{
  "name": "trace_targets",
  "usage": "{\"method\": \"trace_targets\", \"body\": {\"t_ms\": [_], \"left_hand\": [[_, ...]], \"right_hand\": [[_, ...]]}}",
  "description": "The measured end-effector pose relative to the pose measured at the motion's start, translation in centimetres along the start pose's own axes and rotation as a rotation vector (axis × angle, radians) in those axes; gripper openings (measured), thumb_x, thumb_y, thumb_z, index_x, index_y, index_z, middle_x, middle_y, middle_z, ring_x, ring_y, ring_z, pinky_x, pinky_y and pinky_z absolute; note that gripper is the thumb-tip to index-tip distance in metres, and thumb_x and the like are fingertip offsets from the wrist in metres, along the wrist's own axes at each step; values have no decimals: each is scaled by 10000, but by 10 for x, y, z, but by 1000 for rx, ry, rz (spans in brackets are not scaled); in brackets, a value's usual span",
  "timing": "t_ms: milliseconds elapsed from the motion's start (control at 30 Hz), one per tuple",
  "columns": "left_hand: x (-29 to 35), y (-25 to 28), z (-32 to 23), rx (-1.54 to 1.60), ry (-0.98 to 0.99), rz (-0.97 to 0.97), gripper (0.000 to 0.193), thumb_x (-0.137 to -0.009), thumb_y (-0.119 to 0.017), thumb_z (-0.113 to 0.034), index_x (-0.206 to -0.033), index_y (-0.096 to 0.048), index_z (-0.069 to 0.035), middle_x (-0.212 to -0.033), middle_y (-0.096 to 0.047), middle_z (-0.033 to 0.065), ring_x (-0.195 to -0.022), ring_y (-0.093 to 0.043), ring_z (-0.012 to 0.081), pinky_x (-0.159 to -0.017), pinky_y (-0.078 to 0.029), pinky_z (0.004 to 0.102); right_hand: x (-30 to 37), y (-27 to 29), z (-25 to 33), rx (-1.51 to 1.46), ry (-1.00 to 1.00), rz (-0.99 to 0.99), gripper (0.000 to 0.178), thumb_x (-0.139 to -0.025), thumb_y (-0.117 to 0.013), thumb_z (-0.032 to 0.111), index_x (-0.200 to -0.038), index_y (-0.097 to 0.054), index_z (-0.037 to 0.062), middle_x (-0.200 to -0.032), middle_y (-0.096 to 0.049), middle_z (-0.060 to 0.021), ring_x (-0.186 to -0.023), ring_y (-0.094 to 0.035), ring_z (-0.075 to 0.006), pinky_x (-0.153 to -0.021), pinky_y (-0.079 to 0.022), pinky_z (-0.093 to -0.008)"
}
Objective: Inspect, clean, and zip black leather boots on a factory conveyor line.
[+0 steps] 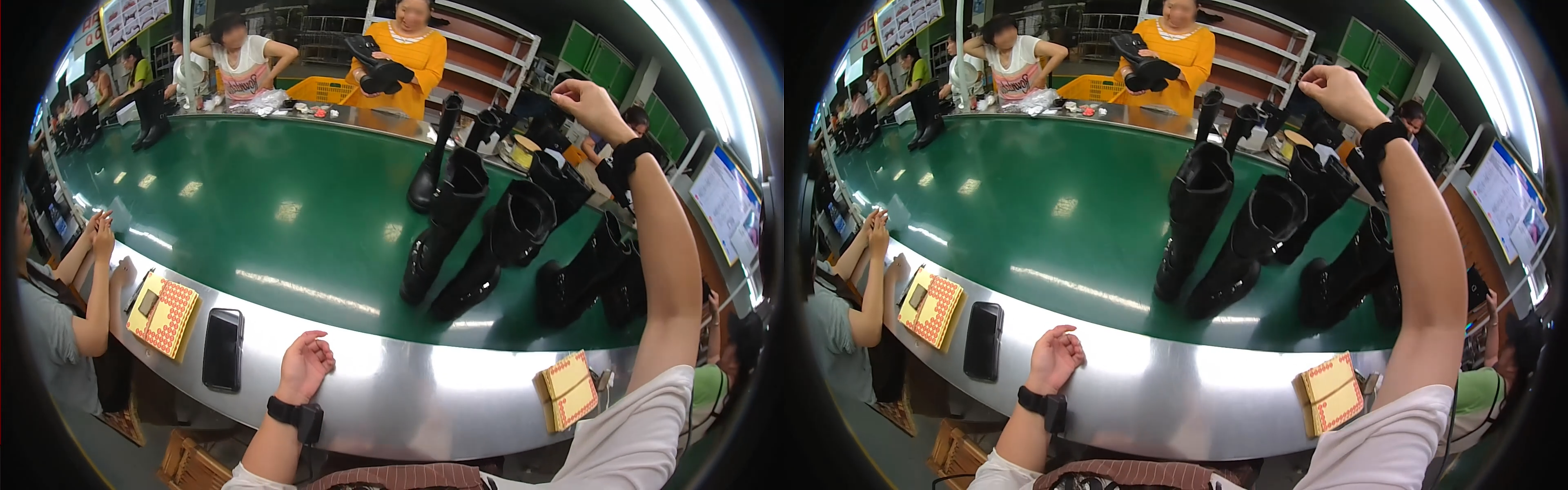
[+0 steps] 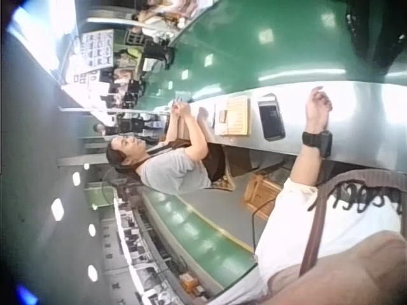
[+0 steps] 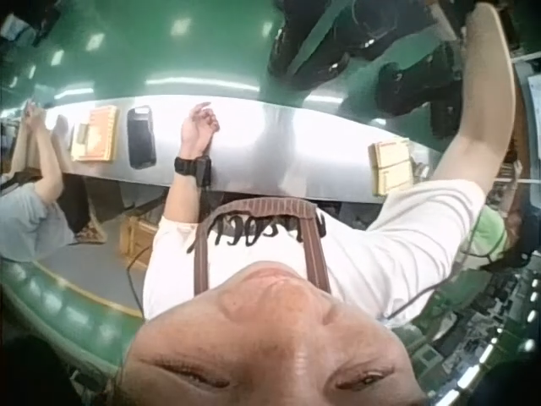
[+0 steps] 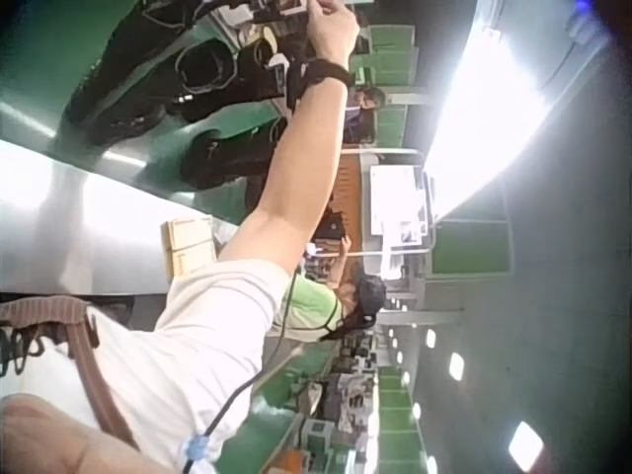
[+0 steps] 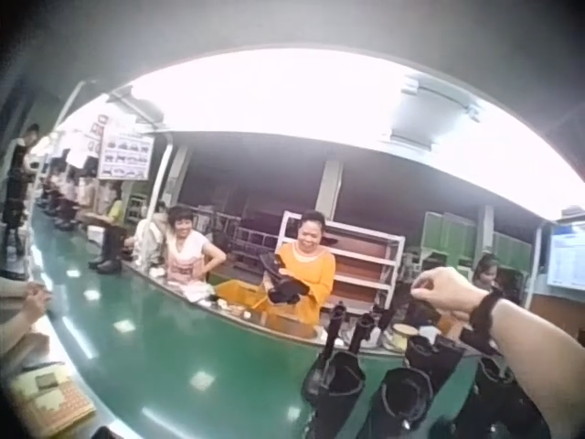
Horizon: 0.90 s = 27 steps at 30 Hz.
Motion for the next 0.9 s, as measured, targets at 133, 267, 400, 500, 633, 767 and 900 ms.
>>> {"method": "trace_targets", "body": {"t_ms": [133,267,400,500,633,767,900], "left_hand": [[-1,-8,4,-64,-40,53,200,-931,-520,-197,-1004,-567,-17,-751,-586,98,-696,-583,221,-641,-497,340],[13,-42,9,-513,-131,36,183,-906,-582,-137,-1050,-541,-31,-839,-588,72,-730,-593,155,-628,-508,282],[2,-134,29,-1202,-285,343,458,-833,-730,-306,-1217,-595,-97,-1202,-569,127,-1196,-487,231,-1015,-397,374],[-37,-178,36,-1557,-613,232,677,-697,-795,-489,-1238,-600,-134,-1411,-329,253,-1345,-277,376,-1089,-290,467],[-100,-203,63,-1718,-769,121,886,-581,-786,-664,-1258,-591,-127,-1453,-199,316,-1374,-166,450,-1115,-202,517],[-138,-234,129,-1638,-1091,-137,697,-629,-732,-680,-949,-735,-62,-1273,-396,230,-1234,-315,393,-1053,-262,490],[-140,-230,119,-1353,-1193,-111,465,-720,-764,-490,-859,-744,-47,-1089,-546,200,-1062,-489,359,-963,-393,418]], "right_hand": [[91,46,36,24,26,74,283,-882,-624,296,-981,-691,39,-762,-667,-109,-717,-639,-197,-692,-496,-326],[207,27,81,-123,94,223,211,-855,-651,272,-909,-692,72,-730,-658,-105,-687,-648,-261,-652,-501,-356],[325,10,90,-258,126,509,199,-853,-665,265,-836,-715,73,-745,-687,-100,-677,-661,-264,-634,-514,-361],[381,-7,87,-488,12,524,190,-845,-686,247,-866,-729,63,-754,-702,-88,-675,-665,-255,-628,-512,-342],[441,-22,79,-623,-133,432,150,-824,-717,185,-880,-729,46,-785,-706,-105,-678,-667,-251,-600,-510,-311],[508,-19,78,-746,-467,397,157,-860,-686,144,-935,-707,8,-843,-702,-143,-773,-671,-216,-682,-503,-312],[536,-43,75,-703,-569,351,150,-854,-692,130,-919,-703,-4,-829,-706,-122,-757,-666,-205,-672,-500,-304]]}}
Point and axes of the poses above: each hand's wrist, its own x-axis away from the middle knuckle, its own y-axis out of the back of the hand, z = x × y, the point moved 1 cm from there along -x, towards the middle knuckle
